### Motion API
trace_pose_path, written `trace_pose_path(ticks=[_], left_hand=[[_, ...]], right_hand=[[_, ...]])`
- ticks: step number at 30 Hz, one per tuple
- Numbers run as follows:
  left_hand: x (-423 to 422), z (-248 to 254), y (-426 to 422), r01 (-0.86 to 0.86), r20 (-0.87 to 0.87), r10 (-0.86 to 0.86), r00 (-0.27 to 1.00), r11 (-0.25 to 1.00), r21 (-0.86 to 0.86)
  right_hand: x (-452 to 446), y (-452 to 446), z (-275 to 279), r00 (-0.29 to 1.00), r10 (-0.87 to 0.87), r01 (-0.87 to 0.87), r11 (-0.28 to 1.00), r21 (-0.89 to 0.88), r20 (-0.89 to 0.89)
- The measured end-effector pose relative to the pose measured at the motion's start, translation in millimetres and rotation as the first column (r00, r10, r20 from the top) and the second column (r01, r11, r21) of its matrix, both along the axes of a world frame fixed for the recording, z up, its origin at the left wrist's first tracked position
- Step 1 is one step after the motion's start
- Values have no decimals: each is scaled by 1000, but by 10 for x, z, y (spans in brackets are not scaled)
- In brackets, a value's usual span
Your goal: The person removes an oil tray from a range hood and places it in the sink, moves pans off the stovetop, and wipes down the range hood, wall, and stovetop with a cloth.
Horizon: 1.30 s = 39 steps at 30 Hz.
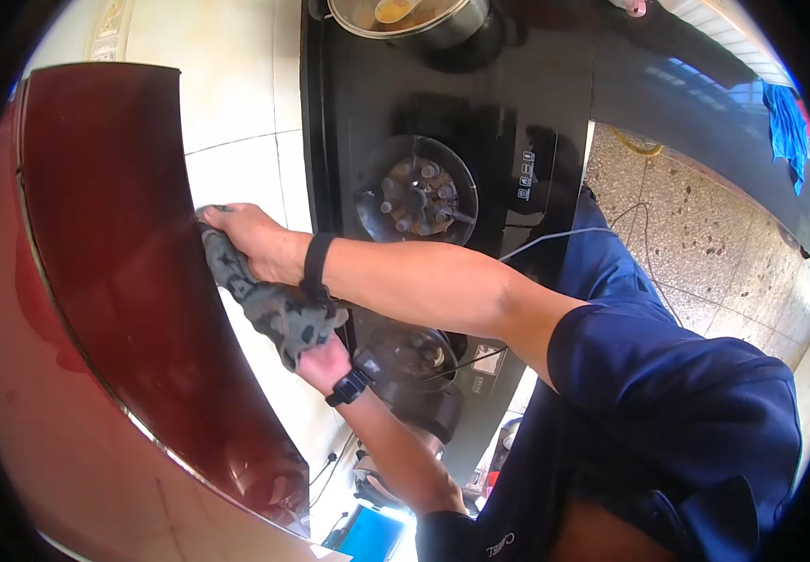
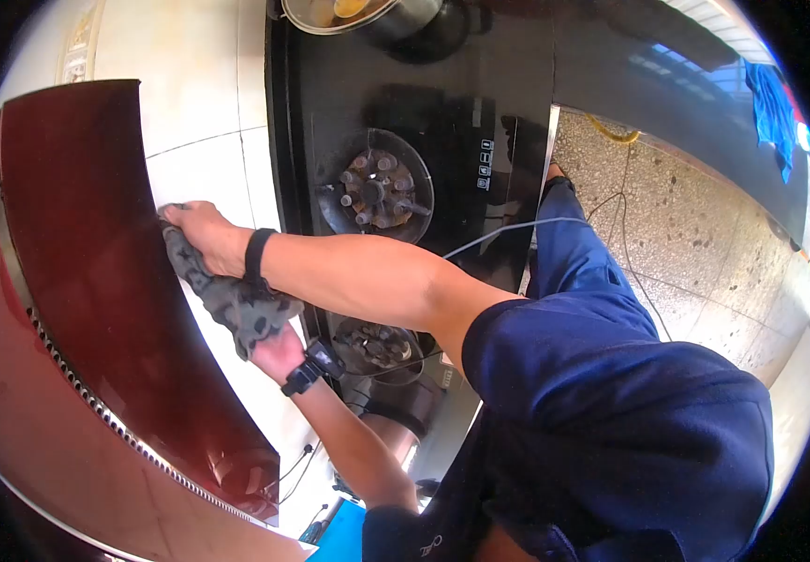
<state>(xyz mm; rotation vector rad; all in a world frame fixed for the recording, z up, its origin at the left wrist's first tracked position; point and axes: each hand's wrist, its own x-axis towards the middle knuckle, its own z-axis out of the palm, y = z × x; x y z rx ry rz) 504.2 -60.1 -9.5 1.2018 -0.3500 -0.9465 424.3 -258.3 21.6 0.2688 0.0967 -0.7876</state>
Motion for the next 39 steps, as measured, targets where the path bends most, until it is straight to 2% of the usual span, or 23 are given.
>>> trace_pose_path(ticks=[3,5,7,8,11,13,15,16,17,19,20,21,23,24,25,27,28,29,31,33,36,38,39], left_hand=[[-117,103,-77,-36,-77,33,996,999,-29],[-21,-15,60,-56,-46,56,997,998,4],[88,-97,328,-89,24,87,996,991,98],[65,-114,424,-77,-4,78,997,995,58],[43,-188,566,-109,-62,115,991,990,91],[104,-217,642,12,-42,-10,999,999,46],[196,-208,635,-52,-10,52,999,998,35],[370,-233,707,114,-88,-117,989,993,-40],[475,-283,770,107,-86,-109,990,994,-37],[688,-431,878,127,-261,-163,952,981,-147],[258,-185,758,-180,-223,185,957,983,44],[294,-251,890,-181,-229,186,956,983,45],[486,-416,1265,-40,-165,39,986,999,-1],[494,-396,1332,108,-145,-120,982,990,-90],[523,-369,1398,111,-140,-124,982,989,-96],[542,-243,1507,-33,-80,33,996,999,3],[575,-139,1503,124,-224,-146,964,986,-111],[590,-64,1513,121,-224,-145,964,986,-117],[659,-71,1513,-3,-45,1,999,999,-40],[723,-86,1550,109,-12,-111,994,985,-133],[657,-53,1486,3,-37,-5,999,997,-75],[771,-28,1555,132,-74,-144,987,980,-148],[818,-30,1557,137,-78,-150,986,978,-154]], right_hand=[[22,158,47,999,-43,43,999,-7,7],[113,260,4,997,-66,67,997,-24,43],[190,407,25,1000,-7,6,998,-60,-16],[210,523,8,996,28,-36,994,-100,-84],[243,665,19,990,106,-113,991,-72,-96],[241,584,-101,982,189,-190,960,-206,-22],[169,536,-81,977,198,-180,967,-181,85],[225,583,-43,989,133,-124,981,-148,57],[274,650,-18,997,70,-67,992,-111,24],[373,843,-4,995,88,-84,992,-91,48],[448,942,-41,993,98,-93,992,-83,64],[497,1075,-58,994,108,-104,985,-137,21],[683,1344,-71,985,174,-174,974,-144,-17],[662,1430,-17,979,201,-202,975,-95,-13],[641,1449,-2,980,199,-199,975,-102,-10],[598,1467,19,988,135,-131,989,-66,75],[575,1464,8,985,82,-79,997,-28,149],[547,1472,84,985,85,-81,996,-33,147],[557,1508,114,993,-41,43,999,-20,114],[620,1516,49,986,-32,41,998,-49,163],[738,1466,5,992,-50,46,998,41,116],[782,1479,-2,997,37,-44,992,116,61],[797,1496,9,998,32,-38,993,110,56]])
